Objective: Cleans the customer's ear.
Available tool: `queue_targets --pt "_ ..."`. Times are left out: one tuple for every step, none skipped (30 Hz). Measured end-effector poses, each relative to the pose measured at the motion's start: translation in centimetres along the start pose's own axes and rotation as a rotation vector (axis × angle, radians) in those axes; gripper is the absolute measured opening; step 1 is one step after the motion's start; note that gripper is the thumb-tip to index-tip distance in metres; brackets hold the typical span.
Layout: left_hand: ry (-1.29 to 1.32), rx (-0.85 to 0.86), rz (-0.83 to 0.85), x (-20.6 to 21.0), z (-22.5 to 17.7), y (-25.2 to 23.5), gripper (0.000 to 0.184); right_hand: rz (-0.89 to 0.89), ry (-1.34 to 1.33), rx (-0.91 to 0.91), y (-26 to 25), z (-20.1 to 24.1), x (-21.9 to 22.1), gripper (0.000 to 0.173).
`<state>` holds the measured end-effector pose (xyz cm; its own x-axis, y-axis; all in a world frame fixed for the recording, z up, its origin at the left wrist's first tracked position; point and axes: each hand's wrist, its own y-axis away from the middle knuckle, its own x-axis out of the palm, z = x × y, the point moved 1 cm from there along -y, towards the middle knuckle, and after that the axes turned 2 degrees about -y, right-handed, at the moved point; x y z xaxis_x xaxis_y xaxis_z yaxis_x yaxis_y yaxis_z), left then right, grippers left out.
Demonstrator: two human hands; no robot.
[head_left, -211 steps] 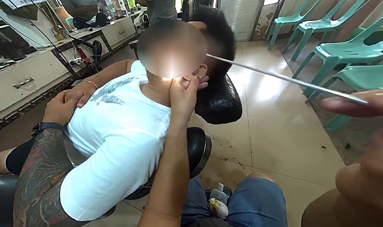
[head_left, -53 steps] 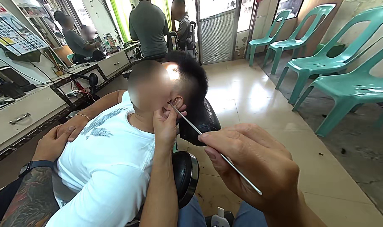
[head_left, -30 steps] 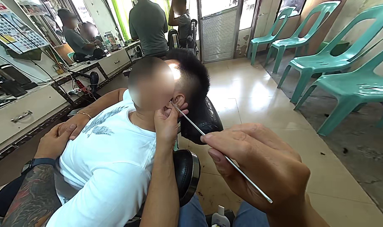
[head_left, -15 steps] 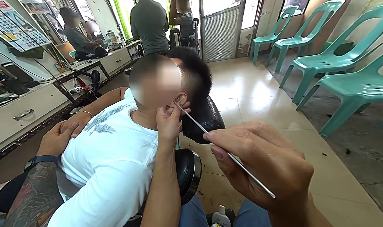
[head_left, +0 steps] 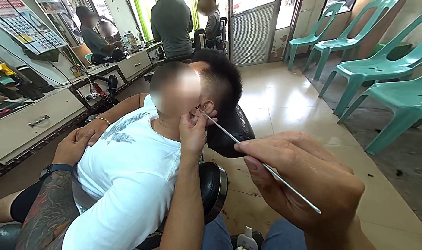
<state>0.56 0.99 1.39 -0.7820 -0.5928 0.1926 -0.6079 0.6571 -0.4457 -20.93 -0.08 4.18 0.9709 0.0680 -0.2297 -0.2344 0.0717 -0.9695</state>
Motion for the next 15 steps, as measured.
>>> queue_targets --pt "-0.005 0.002 0.001 0.01 -0.02 0.00 0.057 -0.001 -0.004 0.003 -0.02 0.01 -0.02 0.019" --pt "-0.010 0.008 0.004 0.00 -0.01 0.01 0.056 0.002 -0.009 0.003 -0.03 0.05 -0.05 0.019" --pt "-0.012 0.011 0.004 -0.02 0.03 0.04 0.056 0.005 -0.013 0.002 -0.03 0.08 -0.08 0.018" --pt "-0.014 0.010 0.002 -0.05 0.03 0.09 0.056 0.009 -0.010 -0.002 -0.04 0.06 -0.07 0.019" --pt "-0.014 0.005 0.003 -0.07 -0.02 0.13 0.056 0.010 -0.005 -0.006 -0.06 0.00 -0.04 0.019" --pt "-0.014 0.001 0.007 -0.09 -0.07 0.17 0.057 0.009 0.003 -0.009 -0.09 -0.06 0.01 0.019" --pt "-0.015 0.001 0.010 -0.09 -0.10 0.19 0.057 0.007 0.007 -0.008 -0.10 -0.06 0.02 0.020" --pt "-0.016 0.002 0.012 -0.08 -0.14 0.19 0.057 0.005 0.002 -0.006 -0.09 -0.03 0.02 0.020" --pt "-0.016 0.002 0.014 -0.08 -0.16 0.19 0.057 0.005 -0.005 -0.004 -0.06 0.03 0.00 0.019" --pt "-0.016 0.003 0.016 -0.08 -0.17 0.21 0.057 0.006 -0.006 -0.003 -0.04 0.05 0.01 0.019" --pt "-0.016 0.003 0.015 -0.08 -0.18 0.23 0.057 0.009 0.001 -0.004 -0.05 0.01 0.01 0.019" --pt "-0.017 0.001 0.014 -0.06 -0.18 0.26 0.056 0.013 0.007 -0.004 -0.06 -0.05 0.01 0.019" --pt "-0.019 -0.001 0.012 -0.05 -0.17 0.28 0.056 0.012 0.009 -0.001 -0.07 -0.09 -0.04 0.019" --pt "-0.022 -0.003 0.011 -0.03 -0.20 0.30 0.056 0.009 0.008 0.003 -0.05 -0.09 -0.21 0.020" --pt "-0.024 -0.008 0.011 -0.04 -0.26 0.33 0.056 -0.001 0.001 0.009 -0.01 -0.04 -0.48 0.019"
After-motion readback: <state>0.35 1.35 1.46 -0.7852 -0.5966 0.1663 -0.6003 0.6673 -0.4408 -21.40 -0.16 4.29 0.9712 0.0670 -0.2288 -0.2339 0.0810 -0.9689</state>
